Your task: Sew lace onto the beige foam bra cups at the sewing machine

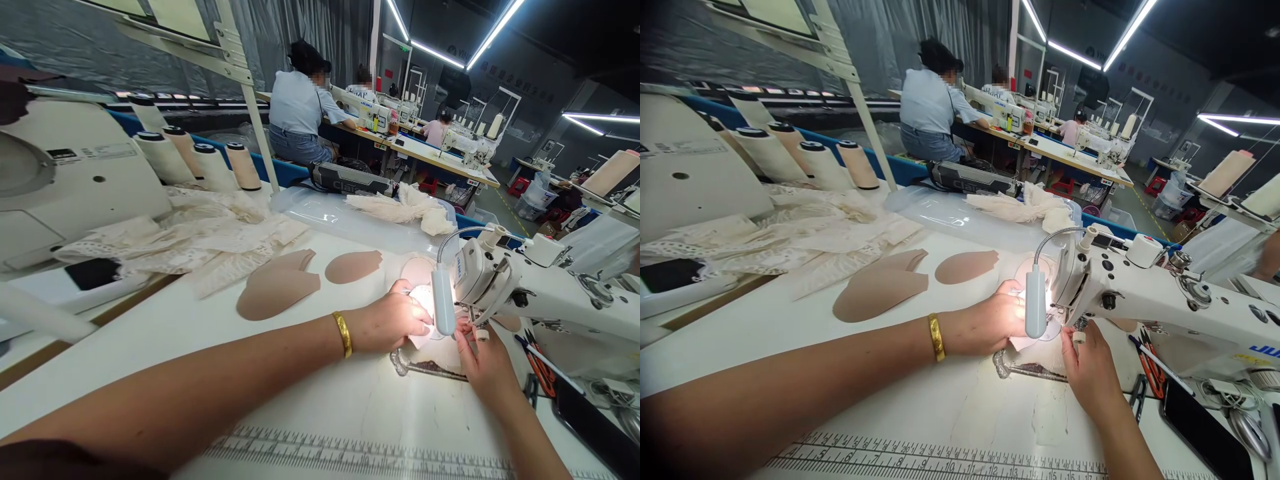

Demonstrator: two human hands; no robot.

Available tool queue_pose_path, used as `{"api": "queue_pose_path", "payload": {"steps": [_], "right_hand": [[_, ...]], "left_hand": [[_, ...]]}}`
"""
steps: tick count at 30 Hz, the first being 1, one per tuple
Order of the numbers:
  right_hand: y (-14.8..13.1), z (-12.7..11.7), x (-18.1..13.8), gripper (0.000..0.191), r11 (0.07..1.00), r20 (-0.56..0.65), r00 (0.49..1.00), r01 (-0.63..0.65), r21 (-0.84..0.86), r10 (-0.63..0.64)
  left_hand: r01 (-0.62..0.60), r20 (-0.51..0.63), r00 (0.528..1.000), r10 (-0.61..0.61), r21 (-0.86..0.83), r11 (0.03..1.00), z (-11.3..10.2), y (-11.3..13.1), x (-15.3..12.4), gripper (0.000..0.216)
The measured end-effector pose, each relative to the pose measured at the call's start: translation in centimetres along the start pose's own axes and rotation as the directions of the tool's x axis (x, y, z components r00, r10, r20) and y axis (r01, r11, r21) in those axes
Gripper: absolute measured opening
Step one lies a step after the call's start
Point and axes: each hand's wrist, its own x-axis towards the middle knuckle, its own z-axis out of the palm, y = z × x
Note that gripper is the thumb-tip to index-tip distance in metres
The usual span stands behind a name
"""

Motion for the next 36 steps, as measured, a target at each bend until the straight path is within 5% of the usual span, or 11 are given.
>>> {"api": "queue_pose_path", "payload": {"steps": [17, 26, 31, 36], "right_hand": [[0.0, -0.2, 0.0, 0.012, 0.999, -0.006, 0.999, 0.051, -0.018, -0.052], [0.3, -0.2, -0.2, 0.016, 0.997, 0.037, 0.997, 0.068, -0.04, -0.067], [-0.3, -0.8, 0.0, 0.019, 0.993, 0.175, 0.978, 0.118, -0.024, -0.112], [-1.7, -1.4, 0.4, 0.022, 0.976, 0.369, 0.904, 0.2, 0.08, -0.216]], "left_hand": [[0.02, 0.005, 1.0, -0.02, 0.054, 0.998, 0.3, 0.0, -0.3, 0.033], [0.026, -0.027, 0.999, -0.022, 0.151, 0.988, 0.6, 0.6, -0.5, 0.005], [-0.049, -0.054, 0.997, 0.058, 0.152, 0.987, 0.2, 1.4, -0.9, 0.007], [-0.106, -0.054, 0.991, 0.12, 0.21, 0.972, 0.1, 2.5, -1.2, 0.016]]}}
